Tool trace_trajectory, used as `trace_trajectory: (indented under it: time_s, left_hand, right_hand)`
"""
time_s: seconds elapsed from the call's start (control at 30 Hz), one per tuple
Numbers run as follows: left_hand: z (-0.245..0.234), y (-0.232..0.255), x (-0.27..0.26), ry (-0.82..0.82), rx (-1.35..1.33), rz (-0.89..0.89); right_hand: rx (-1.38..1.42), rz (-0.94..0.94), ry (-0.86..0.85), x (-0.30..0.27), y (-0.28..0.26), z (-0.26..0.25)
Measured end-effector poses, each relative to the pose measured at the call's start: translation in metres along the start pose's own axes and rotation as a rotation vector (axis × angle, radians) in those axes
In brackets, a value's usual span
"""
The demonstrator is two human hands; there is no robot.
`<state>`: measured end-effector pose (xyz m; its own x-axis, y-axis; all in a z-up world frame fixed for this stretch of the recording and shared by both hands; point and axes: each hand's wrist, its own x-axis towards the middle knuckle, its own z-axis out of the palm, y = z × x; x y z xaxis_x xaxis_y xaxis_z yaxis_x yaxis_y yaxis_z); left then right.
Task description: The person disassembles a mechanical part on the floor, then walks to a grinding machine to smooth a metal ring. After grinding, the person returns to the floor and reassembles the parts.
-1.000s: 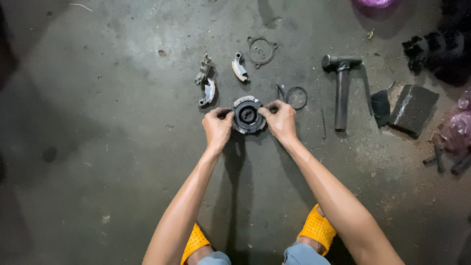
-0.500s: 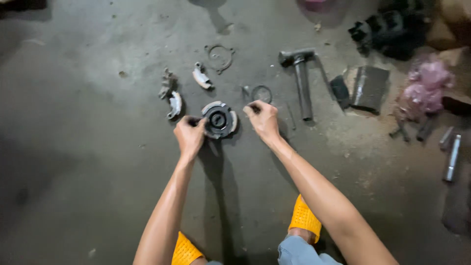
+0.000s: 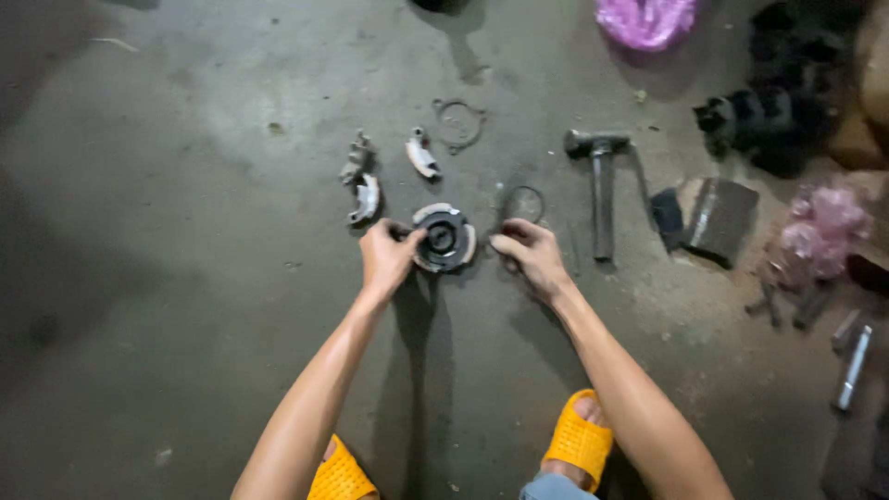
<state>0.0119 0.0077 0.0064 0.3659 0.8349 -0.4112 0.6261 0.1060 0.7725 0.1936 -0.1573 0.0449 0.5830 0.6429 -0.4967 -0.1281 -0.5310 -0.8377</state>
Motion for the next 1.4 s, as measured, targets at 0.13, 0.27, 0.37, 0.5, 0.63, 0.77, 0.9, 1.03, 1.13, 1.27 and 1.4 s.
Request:
trace_trajectory:
  time_s: [0.13,0.27,0.37,0.5,0.63,0.77,0.9,1.03,1.13,1.27,1.4]
  left_hand:
    - [0.011,-0.030,0.022,0.006,0.013,-0.032]
    - [0.002,-0.017,0.017,-0.001,-0.017,-0.034]
    - [0.003,-0.013,0.012,0.000,-0.029,-0.037]
    - [0.004,-0.015,0.012,0.010,-0.036,-0.039]
    - [0.002,-0.013,0.009,0.012,-0.060,-0.004]
    - [-0.005,-0.007,0.003,-0.018,-0.104,-0.011]
    - [0.001,-0.016,0.002,-0.015,-0.117,0.064]
    - [0.002,-0.017,0.003,-0.007,-0.110,0.105]
    - [0.002,-0.022,0.002,-0.010,-0.085,0.081]
    - [0.001,-0.019,0.000,-0.001,-0.093,0.104]
    - [0.001,-0.022,-0.001,0.004,-0.106,0.126]
  right_hand:
    - [-0.059,-0.178,0.019,-0.003,-0.015,0.013]
    - [-0.267,-0.424,0.278,-0.009,-0.050,0.030]
    - [-0.313,-0.621,0.345,-0.021,-0.065,0.039]
    - [-0.401,-0.606,0.218,0.021,-0.012,0.043]
    - [-0.378,-0.650,0.348,-0.013,-0.070,0.035]
    - [-0.340,-0.830,0.302,-0.040,-0.088,0.042]
    - [-0.281,-0.881,0.238,-0.040,-0.048,0.060]
    - [-0.382,-0.719,0.053,-0.021,-0.046,0.067]
    - [-0.365,-0.820,0.140,-0.026,-0.077,0.069]
    - [-0.307,-0.862,0.118,-0.013,-0.077,0.085]
    - [-0.530,-0.861,-0.063,-0.001,-0.089,0.084]
